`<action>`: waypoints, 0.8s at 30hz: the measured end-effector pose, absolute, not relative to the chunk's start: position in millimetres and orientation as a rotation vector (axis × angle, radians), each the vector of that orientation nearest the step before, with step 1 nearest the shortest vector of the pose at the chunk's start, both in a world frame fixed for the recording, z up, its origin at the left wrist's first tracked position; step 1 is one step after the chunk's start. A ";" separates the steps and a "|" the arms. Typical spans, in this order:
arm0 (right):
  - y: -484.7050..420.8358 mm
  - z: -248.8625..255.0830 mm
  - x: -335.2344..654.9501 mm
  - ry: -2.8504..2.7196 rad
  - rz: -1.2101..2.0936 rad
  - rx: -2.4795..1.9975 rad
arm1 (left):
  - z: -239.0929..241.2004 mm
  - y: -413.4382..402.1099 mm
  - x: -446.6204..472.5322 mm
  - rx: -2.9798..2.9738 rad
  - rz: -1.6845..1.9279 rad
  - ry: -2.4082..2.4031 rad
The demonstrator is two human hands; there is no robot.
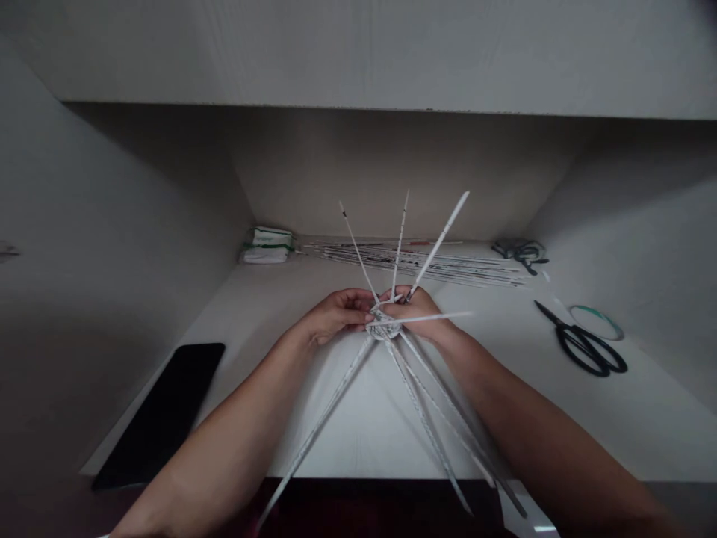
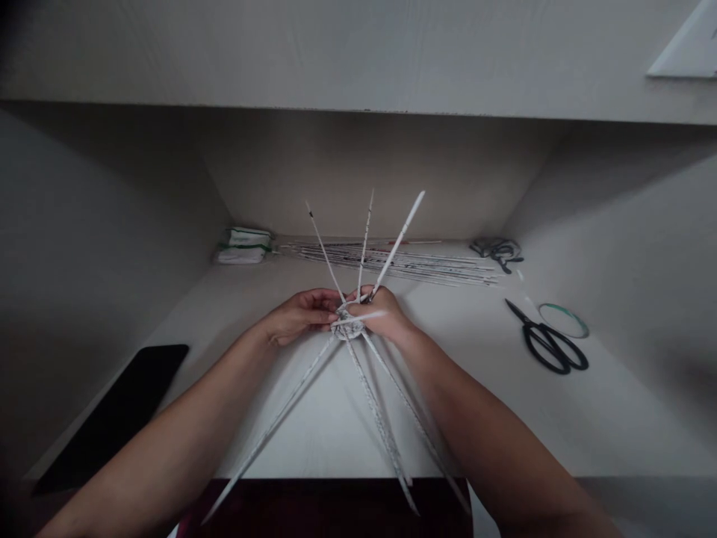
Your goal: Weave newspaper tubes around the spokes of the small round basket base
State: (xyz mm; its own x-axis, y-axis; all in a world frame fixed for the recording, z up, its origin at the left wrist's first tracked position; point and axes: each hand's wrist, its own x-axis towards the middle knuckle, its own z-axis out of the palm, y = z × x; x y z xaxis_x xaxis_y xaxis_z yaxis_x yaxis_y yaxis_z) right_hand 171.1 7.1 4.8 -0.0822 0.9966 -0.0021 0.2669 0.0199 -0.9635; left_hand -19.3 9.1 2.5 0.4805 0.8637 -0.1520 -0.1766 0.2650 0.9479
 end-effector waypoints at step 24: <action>6.4 7.0 169.7 -1.392 1.160 -1.409 | -3.4 -0.9 3.4 1.368 1.113 1.131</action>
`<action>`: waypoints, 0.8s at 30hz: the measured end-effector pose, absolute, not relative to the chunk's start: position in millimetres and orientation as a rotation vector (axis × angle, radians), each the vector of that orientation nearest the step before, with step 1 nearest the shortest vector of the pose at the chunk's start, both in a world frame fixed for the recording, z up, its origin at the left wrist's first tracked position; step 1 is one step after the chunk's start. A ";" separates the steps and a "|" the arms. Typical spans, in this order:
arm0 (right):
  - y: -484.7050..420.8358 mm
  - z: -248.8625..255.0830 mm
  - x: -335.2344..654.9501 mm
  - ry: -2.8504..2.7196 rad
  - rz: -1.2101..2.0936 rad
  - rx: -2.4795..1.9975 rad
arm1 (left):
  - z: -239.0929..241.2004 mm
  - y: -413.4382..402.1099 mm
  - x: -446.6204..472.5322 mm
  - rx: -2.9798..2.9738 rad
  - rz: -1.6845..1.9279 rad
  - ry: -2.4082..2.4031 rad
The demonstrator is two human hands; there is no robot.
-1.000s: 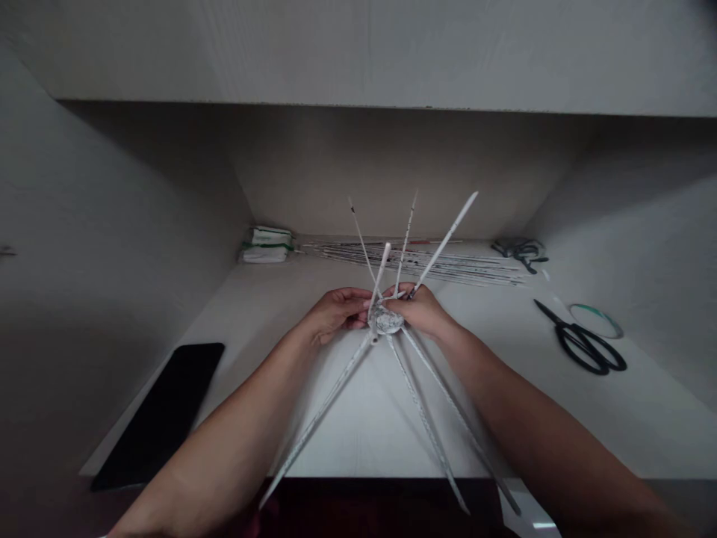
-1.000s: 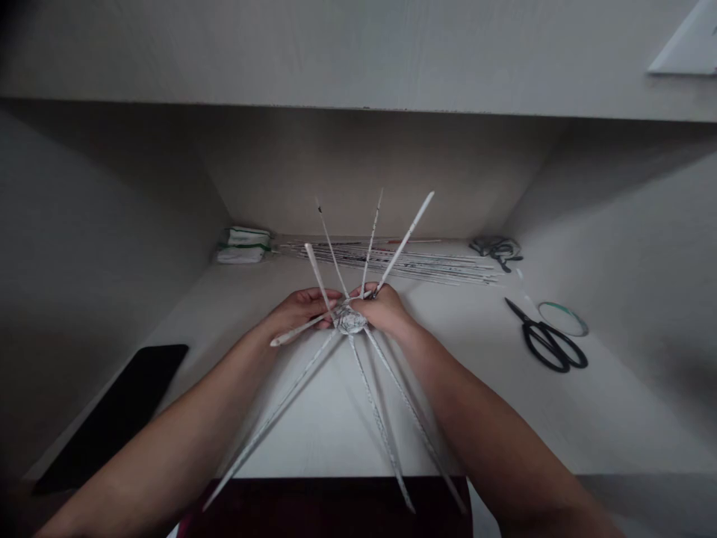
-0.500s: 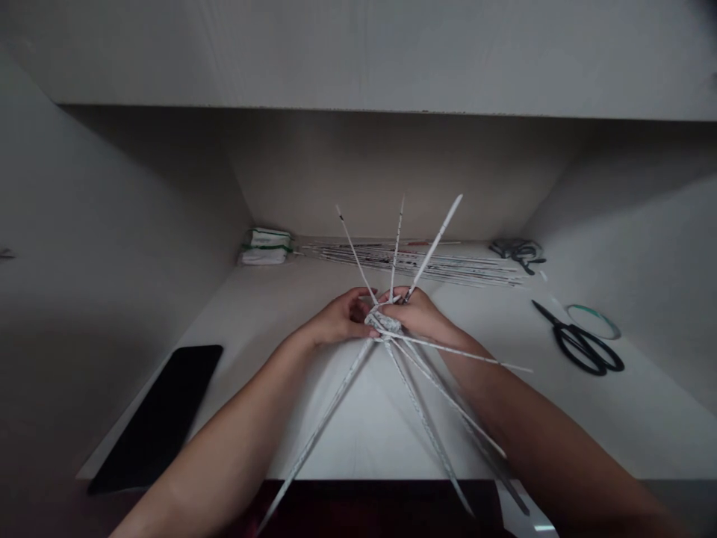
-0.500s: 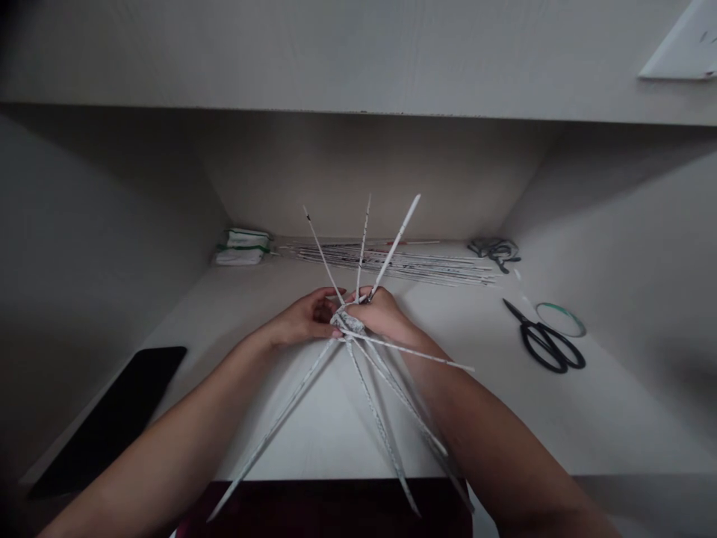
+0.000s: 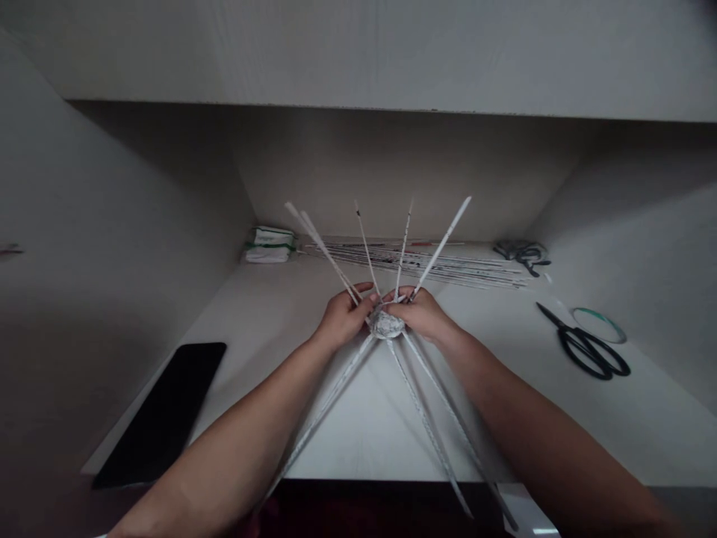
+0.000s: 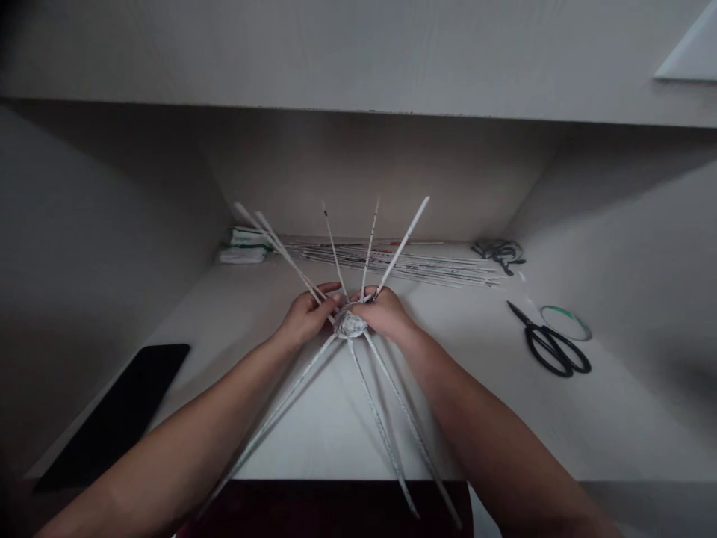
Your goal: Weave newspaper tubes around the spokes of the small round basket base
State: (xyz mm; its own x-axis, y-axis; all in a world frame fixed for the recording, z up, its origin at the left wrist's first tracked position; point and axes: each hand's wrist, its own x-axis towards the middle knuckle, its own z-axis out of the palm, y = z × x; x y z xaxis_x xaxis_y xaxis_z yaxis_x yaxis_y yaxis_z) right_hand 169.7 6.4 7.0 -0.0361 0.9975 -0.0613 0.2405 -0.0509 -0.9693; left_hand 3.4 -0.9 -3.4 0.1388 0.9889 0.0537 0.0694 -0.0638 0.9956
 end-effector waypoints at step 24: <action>5.3 19.1 178.0 -1.471 1.320 -1.330 | 15.2 14.5 -23.0 0.696 1.177 0.776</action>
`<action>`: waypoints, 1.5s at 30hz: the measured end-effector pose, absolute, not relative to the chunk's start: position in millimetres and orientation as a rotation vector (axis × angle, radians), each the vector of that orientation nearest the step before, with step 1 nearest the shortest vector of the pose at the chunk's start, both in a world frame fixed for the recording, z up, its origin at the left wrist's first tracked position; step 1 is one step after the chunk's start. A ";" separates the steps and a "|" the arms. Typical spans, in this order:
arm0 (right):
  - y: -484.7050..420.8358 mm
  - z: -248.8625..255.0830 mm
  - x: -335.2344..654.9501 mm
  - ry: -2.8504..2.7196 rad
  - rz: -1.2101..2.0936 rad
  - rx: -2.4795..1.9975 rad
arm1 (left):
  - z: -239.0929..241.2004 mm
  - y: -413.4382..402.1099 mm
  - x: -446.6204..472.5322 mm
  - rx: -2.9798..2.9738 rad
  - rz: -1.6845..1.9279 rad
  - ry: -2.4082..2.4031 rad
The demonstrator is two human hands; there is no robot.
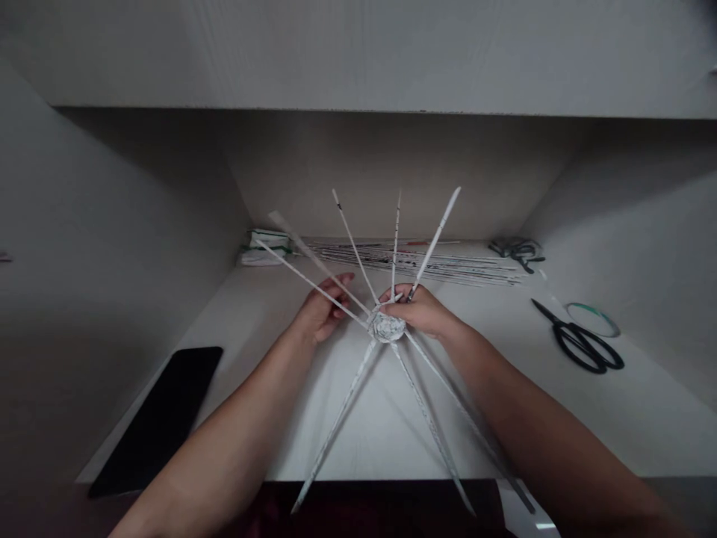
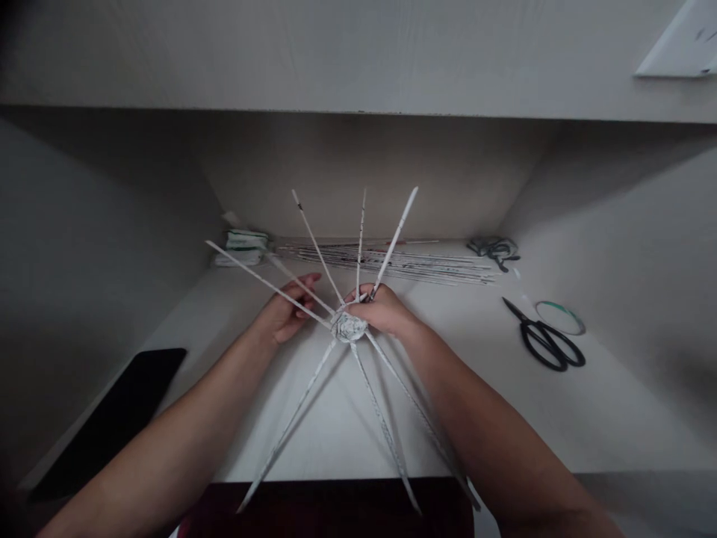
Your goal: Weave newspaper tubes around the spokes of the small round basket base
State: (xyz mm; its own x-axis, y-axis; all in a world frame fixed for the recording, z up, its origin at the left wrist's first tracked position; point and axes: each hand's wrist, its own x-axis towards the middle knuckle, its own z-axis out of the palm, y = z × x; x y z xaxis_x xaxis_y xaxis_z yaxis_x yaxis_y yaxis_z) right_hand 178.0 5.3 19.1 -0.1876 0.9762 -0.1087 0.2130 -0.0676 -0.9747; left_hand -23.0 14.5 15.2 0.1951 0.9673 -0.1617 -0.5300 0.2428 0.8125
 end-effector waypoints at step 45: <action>-2.4 23.7 176.2 -1.752 1.182 -1.194 | 0.3 6.3 -10.2 1.100 0.818 0.964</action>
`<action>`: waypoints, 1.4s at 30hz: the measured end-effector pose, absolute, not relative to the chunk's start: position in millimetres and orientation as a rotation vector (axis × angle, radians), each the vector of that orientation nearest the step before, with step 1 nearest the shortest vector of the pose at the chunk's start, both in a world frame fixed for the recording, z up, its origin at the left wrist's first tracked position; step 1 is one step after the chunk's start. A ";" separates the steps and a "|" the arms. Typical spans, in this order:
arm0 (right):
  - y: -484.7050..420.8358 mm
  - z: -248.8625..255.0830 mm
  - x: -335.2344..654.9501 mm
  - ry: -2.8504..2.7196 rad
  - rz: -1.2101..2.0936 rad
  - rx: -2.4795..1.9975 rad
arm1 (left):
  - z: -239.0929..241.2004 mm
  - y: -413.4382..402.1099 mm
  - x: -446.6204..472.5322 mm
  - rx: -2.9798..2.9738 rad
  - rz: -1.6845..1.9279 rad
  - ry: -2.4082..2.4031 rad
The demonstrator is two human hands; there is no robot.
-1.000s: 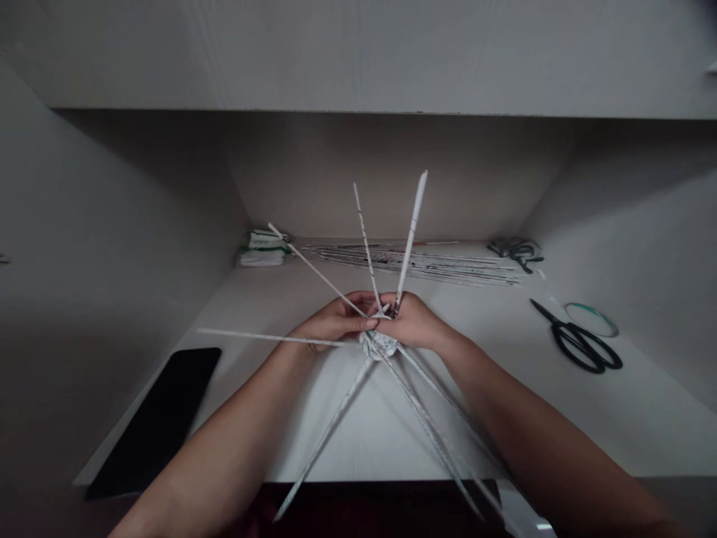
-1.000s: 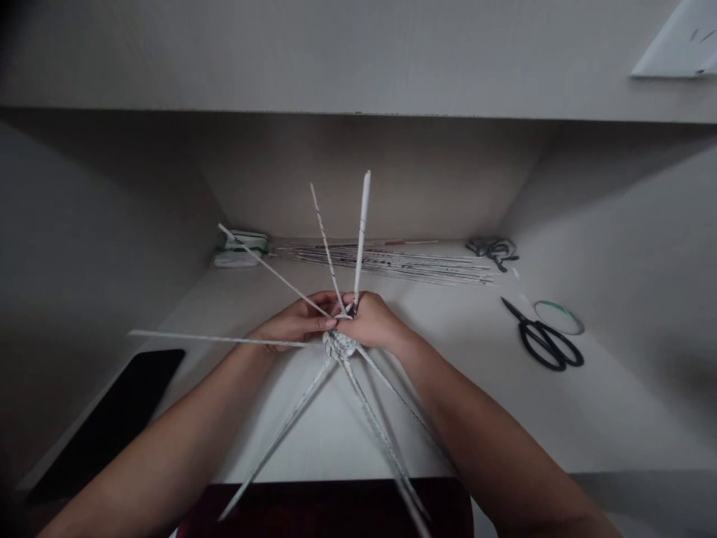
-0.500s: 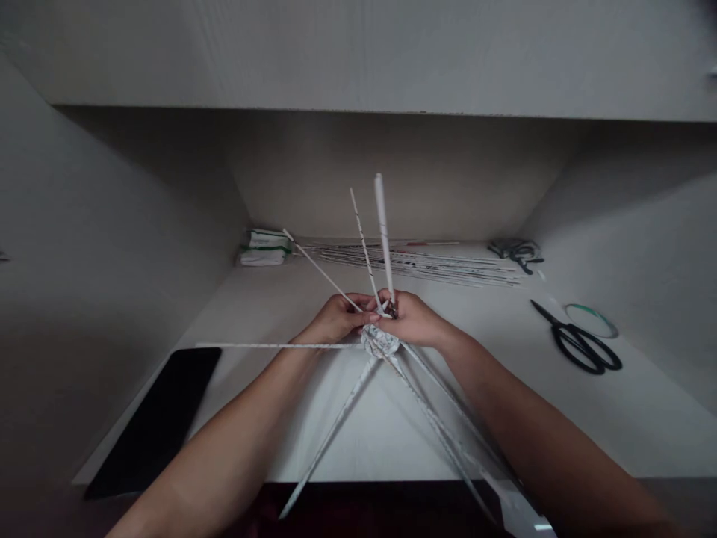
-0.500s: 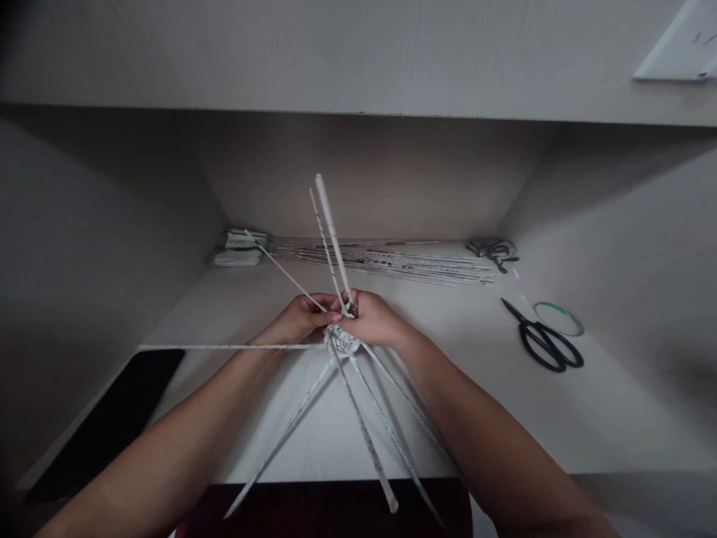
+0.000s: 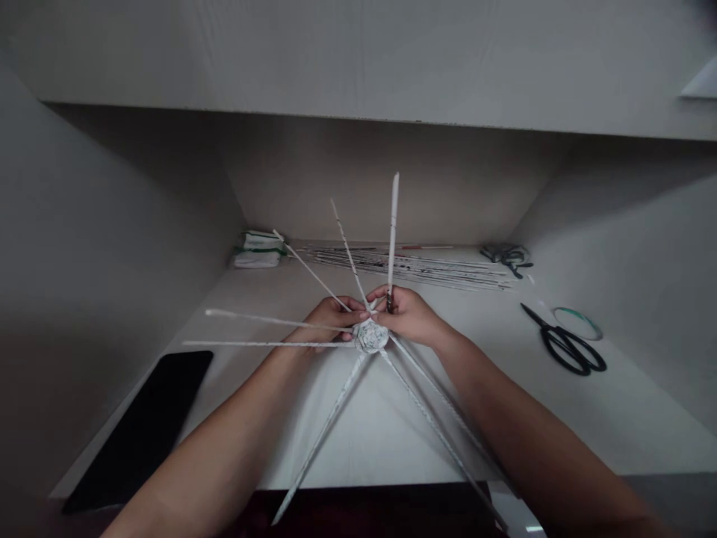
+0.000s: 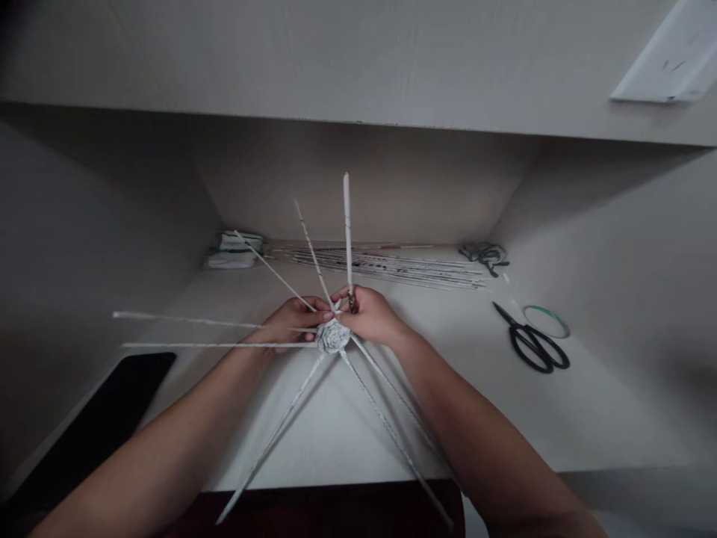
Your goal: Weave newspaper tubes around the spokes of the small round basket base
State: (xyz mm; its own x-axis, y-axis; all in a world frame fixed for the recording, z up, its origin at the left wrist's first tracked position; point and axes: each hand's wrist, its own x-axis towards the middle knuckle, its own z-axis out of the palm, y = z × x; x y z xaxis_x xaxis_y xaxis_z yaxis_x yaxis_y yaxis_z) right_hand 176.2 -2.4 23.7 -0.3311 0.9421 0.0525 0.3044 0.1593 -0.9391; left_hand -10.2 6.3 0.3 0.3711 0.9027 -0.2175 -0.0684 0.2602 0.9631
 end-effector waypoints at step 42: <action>-20.9 34.3 435.6 -1.106 -0.124 -2.660 | -13.1 12.0 -11.9 1.322 0.987 1.124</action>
